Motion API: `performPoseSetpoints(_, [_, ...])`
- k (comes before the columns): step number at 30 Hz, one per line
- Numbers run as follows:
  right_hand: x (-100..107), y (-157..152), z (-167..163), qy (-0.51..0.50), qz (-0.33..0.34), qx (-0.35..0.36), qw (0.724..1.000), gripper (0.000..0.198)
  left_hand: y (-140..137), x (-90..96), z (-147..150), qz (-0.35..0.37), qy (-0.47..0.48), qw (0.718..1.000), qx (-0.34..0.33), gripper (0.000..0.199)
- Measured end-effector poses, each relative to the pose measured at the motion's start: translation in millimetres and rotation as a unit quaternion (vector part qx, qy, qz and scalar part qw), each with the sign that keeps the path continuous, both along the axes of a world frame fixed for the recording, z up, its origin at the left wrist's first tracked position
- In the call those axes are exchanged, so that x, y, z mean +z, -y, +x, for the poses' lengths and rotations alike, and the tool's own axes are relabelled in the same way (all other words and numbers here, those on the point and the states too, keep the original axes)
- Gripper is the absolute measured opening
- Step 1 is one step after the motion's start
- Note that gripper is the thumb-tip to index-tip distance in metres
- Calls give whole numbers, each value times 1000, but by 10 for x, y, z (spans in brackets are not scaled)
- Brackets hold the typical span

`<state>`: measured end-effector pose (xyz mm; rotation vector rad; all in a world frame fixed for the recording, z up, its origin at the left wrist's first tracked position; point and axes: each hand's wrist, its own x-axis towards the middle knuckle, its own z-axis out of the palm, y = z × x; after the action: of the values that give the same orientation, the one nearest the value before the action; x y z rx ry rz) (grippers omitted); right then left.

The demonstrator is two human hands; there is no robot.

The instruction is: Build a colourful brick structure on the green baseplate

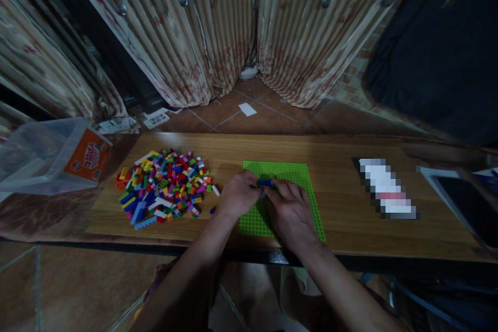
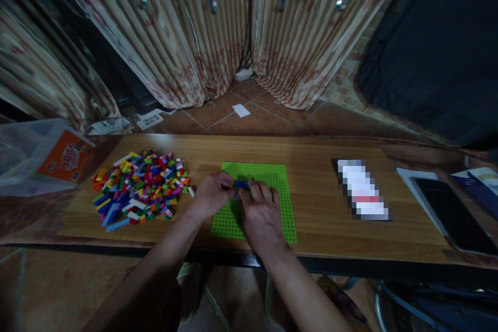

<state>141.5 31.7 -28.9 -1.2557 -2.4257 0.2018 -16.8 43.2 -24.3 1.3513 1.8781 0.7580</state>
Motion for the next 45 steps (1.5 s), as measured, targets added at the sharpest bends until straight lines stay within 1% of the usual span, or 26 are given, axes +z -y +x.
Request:
performPoseSetpoints(3, [10,100,-93,35,3,-17,999,42,-34,-18,-15,-5,1,1000,-7,17])
performPoseSetpoints(5, [15,136,-139,51,-6,-30,998,44,-52,-16,-21,-12,-8,1000,-14,16])
performPoseSetpoints(10, [-1,175,-182,90,-40,-69,993,48,-69,50,-17,-38,-64,996,-44,13])
performPoseSetpoints(16, [-87,207,-190,86,-25,-60,994,51,-61,108,-7,-47,-89,993,-61,12])
performPoseSetpoints(20, [-130,191,-162,55,-20,-55,997,53,-38,113,-19,-42,-73,995,-54,12])
performPoseSetpoints(24, [-141,156,-94,3,-7,-30,1000,52,-31,89,-78,-25,-8,997,-72,11])
performPoseSetpoints(27, [-109,84,-12,-67,-1,-33,997,48,-35,78,-139,-11,49,995,-89,14])
performPoseSetpoints(30, [-50,-44,104,-167,0,-72,983,41,-28,93,-190,4,70,994,-84,16])
performPoseSetpoints(33, [-2,-179,225,-250,-8,-107,962,34,6,116,-195,37,25,996,-72,15])
performPoseSetpoints(35, [11,-237,283,-278,-17,-122,953,31,41,121,-157,66,-36,996,-58,18])
performPoseSetpoints(37, [11,-261,310,-288,-25,-128,949,29,74,109,-86,104,-119,986,-46,24])
performPoseSetpoints(39, [4,-257,310,-287,-34,-123,949,29,95,82,8,136,-201,969,-40,30])
performPoseSetpoints(41, [-7,-244,297,-278,-45,-115,952,29,100,46,101,142,-264,954,-32,34])
performPoseSetpoints(45, [-38,-234,290,-228,-64,-119,964,31,80,-20,215,110,-341,933,-22,38])
